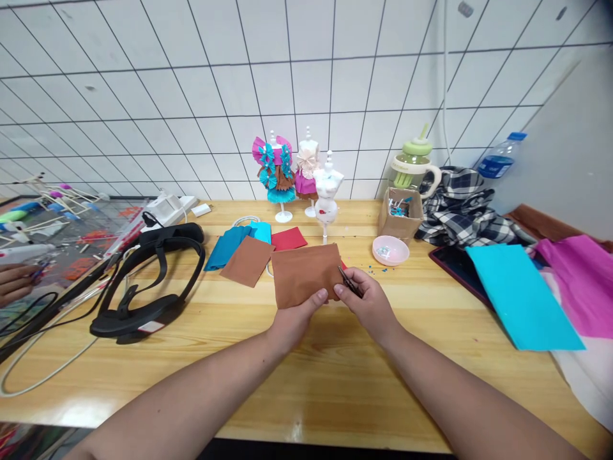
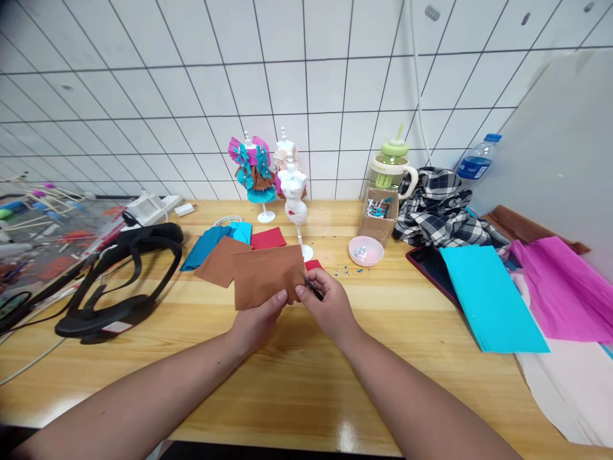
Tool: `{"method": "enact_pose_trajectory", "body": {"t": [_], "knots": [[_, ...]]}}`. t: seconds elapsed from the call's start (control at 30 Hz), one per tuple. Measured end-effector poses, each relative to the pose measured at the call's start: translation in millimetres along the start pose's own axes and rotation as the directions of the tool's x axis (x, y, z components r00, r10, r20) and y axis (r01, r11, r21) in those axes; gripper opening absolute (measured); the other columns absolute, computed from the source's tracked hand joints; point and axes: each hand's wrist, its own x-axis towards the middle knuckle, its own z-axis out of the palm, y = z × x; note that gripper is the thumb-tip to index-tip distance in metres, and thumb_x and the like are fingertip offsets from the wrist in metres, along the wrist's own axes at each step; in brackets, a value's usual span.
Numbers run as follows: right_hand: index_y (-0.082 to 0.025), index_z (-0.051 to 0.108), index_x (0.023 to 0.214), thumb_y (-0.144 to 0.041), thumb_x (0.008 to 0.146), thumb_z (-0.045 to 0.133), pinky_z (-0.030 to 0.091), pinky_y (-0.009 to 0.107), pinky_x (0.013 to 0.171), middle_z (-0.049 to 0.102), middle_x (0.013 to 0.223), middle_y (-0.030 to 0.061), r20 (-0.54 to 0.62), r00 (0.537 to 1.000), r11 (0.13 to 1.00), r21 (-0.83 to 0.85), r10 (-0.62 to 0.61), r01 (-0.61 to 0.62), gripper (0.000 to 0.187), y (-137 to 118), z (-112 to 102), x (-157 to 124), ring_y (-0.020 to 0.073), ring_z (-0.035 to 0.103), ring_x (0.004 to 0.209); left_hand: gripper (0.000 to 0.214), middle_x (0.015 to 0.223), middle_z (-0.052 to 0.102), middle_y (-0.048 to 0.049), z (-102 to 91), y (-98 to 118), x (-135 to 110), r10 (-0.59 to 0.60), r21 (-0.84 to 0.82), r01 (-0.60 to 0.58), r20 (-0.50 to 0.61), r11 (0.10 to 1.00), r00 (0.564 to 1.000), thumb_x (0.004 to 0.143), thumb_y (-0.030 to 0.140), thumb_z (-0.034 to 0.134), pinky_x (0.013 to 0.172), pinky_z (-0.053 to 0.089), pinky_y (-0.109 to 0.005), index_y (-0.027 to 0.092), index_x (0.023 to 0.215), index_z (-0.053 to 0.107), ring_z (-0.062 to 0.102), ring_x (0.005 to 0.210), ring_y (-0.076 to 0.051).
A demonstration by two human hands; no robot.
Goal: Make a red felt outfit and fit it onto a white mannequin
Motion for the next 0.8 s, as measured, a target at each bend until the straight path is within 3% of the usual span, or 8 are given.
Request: {"method": "enact_pose_trajectory", "body": {"t": [0.13,0.2,0.33,0.4,0.5,0.6,0.7,0.8], "knots": [[-0.020,0.055,0.086,-0.048,0.084,0.058,0.035,0.023,0.050,0.054,0.068,-0.0022,0.007,0.997,0.996,0.043,0.072,-0.072,0.028,0,-1,-1,0.0095,0.044,0.053,0.022,0.094,0.070,-0.0024,-4.8,-4,5,0.015,0.030,-0.011,-0.110,0.999,0.994,0.078,0.028,0.073,0.066,0.049,-0.026,0.022,0.098,0.069,0.061,0.082,-0.016],[-0.020,0.055,0.086,-0.047,0.083,0.060,0.035,0.023,0.051,0.051,0.068,-0.0029,-0.004,0.998,0.998,0.000,0.066,-0.066,0.028,1,-1,0,0.0097,0.042,0.054,0.023,0.098,0.071,-0.0038,-7.0,-5,5,0.016,0.096,-0.004,-0.117,0.995,0.993,0.078,0.029,0.073,0.068,0.050,-0.028,0.022,0.099,0.070,0.063,0.086,-0.018],[-0.019,0.055,0.080,-0.039,0.079,0.065,0.038,0.024,0.060,0.047,0.068,-0.0030,-0.063,0.998,0.993,-0.117,0.014,-0.022,0.023,-3,0,0,0.0119,0.045,0.065,0.037,0.120,0.068,-0.0092,-5.9,-4,3,-0.048,0.199,0.046,0.006,0.979,0.999,0.077,0.029,0.073,0.097,0.048,-0.040,0.020,0.112,0.069,0.060,0.113,-0.027],[-0.019,0.055,0.079,-0.040,0.079,0.065,0.037,0.024,0.058,0.046,0.067,-0.0032,-0.064,0.998,0.991,-0.131,0.010,-0.018,0.023,-6,0,-1,0.0116,0.044,0.064,0.039,0.122,0.067,-0.0098,-3.8,-2,2,-0.047,0.213,0.046,0.002,0.976,0.999,0.075,0.029,0.075,0.104,0.043,-0.044,0.019,0.113,0.069,0.058,0.117,-0.029],[-0.021,0.051,0.083,-0.047,0.084,0.060,0.032,0.022,0.049,0.040,0.062,-0.0057,-0.089,0.995,0.998,-0.043,0.040,-0.043,0.027,-8,3,-4,0.0098,0.037,0.054,0.040,0.117,0.069,-0.0082,-1.7,0,6,0.011,0.157,0.011,-0.141,0.987,0.990,0.071,0.026,0.078,0.101,0.047,-0.042,0.020,0.109,0.069,0.061,0.113,-0.027],[-0.024,0.043,0.088,-0.057,0.092,0.041,0.026,0.021,0.041,0.034,0.059,-0.0080,-0.093,0.990,0.993,0.059,0.110,-0.105,0.034,-5,10,-9,0.0089,0.030,0.045,0.043,0.103,0.073,-0.0035,-1.1,6,12,0.014,-0.018,-0.021,-0.329,1.000,0.944,0.064,0.021,0.083,0.087,0.054,-0.032,0.022,0.105,0.068,0.067,0.096,-0.020],[-0.023,0.038,0.092,-0.060,0.093,0.036,0.041,0.024,0.052,0.051,0.069,-0.0048,0.018,0.995,0.995,-0.012,0.100,-0.099,0.037,0,18,-13,0.0097,0.048,0.053,0.043,0.088,0.072,0.0006,-1.0,12,16,-0.053,-0.147,-0.008,-0.403,0.989,0.913,0.059,0.015,0.085,0.075,0.055,-0.024,0.020,0.098,0.068,0.067,0.081,-0.013],[-0.023,0.035,0.098,-0.061,0.094,0.034,0.046,0.027,0.060,0.061,0.077,-0.0012,0.205,0.966,0.988,-0.065,0.154,-0.143,0.038,1,22,-17,0.0114,0.059,0.059,0.041,0.087,0.071,0.0013,-0.5,14,15,-0.057,-0.171,-0.014,-0.398,0.985,0.916,0.061,0.012,0.084,0.073,0.054,-0.023,0.020,0.097,0.067,0.067,0.080,-0.012]]}}
